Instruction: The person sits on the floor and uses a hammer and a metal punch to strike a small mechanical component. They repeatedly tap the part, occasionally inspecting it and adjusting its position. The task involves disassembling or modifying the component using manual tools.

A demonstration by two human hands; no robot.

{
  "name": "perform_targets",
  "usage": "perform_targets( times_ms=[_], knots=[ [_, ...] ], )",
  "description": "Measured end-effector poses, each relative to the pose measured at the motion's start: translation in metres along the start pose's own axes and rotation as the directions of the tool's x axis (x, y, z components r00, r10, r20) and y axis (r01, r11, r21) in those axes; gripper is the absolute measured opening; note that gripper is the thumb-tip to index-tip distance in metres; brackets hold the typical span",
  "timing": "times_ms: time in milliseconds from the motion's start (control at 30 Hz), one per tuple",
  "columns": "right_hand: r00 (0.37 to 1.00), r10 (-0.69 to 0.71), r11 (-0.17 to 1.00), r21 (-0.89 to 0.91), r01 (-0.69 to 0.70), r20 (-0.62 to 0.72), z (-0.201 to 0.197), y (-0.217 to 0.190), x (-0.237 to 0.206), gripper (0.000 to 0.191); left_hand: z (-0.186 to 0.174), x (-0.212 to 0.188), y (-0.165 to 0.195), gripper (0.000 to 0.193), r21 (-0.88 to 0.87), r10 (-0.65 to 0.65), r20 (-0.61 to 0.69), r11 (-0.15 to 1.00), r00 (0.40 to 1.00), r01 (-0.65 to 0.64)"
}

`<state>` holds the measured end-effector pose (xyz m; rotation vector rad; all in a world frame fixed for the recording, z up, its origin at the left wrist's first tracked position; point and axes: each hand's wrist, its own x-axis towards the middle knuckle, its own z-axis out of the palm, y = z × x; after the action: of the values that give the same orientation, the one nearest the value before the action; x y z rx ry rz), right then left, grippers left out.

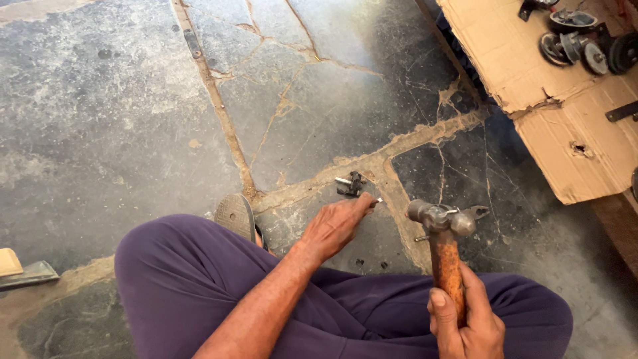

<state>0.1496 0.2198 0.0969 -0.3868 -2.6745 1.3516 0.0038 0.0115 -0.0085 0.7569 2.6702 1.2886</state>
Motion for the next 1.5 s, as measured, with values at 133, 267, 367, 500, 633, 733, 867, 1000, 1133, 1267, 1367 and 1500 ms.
perform_targets(
  times_ms=[133,267,367,500,633,733,867,1000,1133,1267,1367,1500],
  knots=[
    [0.997,-0.072,0.988,-0.135,0.071,-0.008,0.001,-0.01,0.002,0.056,-0.001,-0.001,0.002,0.017,-0.013,-0.005,0.002,1.0,1.0,0.005],
    [0.944,-0.328,0.928,-0.18,0.326,0.015,0.008,-0.024,0.009,0.053,-0.001,-0.001,0.003,0.011,0.029,-0.058,0.043,0.998,0.997,0.057],
    [0.98,-0.175,0.952,-0.238,0.194,0.097,0.011,-0.029,0.012,0.055,-0.001,-0.003,0.003,0.01,0.056,-0.034,0.023,0.998,0.999,0.033],
    [0.974,-0.211,0.954,-0.201,0.224,0.084,0.011,-0.029,0.01,0.055,0.0,-0.004,0.002,0.012,0.043,0.005,-0.013,0.999,1.0,-0.004],
    [0.985,-0.12,0.954,-0.26,0.148,0.12,0.013,-0.03,0.011,0.055,0.001,-0.005,0.002,0.014,0.066,-0.009,0.008,0.998,1.0,0.008],
    [0.976,-0.155,0.944,-0.27,0.191,0.15,0.015,-0.033,0.013,0.055,0.002,-0.006,0.002,0.012,0.071,0.003,-0.005,0.997,1.0,-0.003],
    [0.992,-0.075,0.961,-0.258,0.099,0.104,0.015,-0.028,0.011,0.055,0.002,-0.006,0.002,0.018,0.036,0.017,-0.016,0.999,1.0,-0.017],
    [0.978,-0.136,0.947,-0.268,0.175,0.159,0.016,-0.003,0.008,0.054,0.003,-0.007,0.003,0.014,0.052,0.008,0.002,0.999,1.0,-0.008],
    [0.992,-0.125,0.964,-0.239,0.113,-0.034,-0.004,0.014,0.0,0.055,0.003,-0.008,0.003,0.017,0.066,0.021,-0.012,0.998,1.0,-0.02],
    [0.984,-0.115,0.909,0.385,0.16,-0.138,-0.047,0.004,-0.003,0.054,0.004,-0.01,0.003,0.017,0.003,0.079,-0.065,0.997,0.995,-0.079],
    [0.986,-0.138,0.912,0.377,0.164,-0.097,-0.047,-0.004,0.005,0.053,0.005,-0.011,0.003,0.012,0.039,0.002,-0.007,0.999,1.0,-0.002],
    [0.975,-0.203,0.945,-0.245,0.218,0.084,0.003,-0.001,0.009,0.052,0.006,-0.011,0.003,0.018,0.07,0.0,0.002,0.998,1.0,-0.001]
  ],
)
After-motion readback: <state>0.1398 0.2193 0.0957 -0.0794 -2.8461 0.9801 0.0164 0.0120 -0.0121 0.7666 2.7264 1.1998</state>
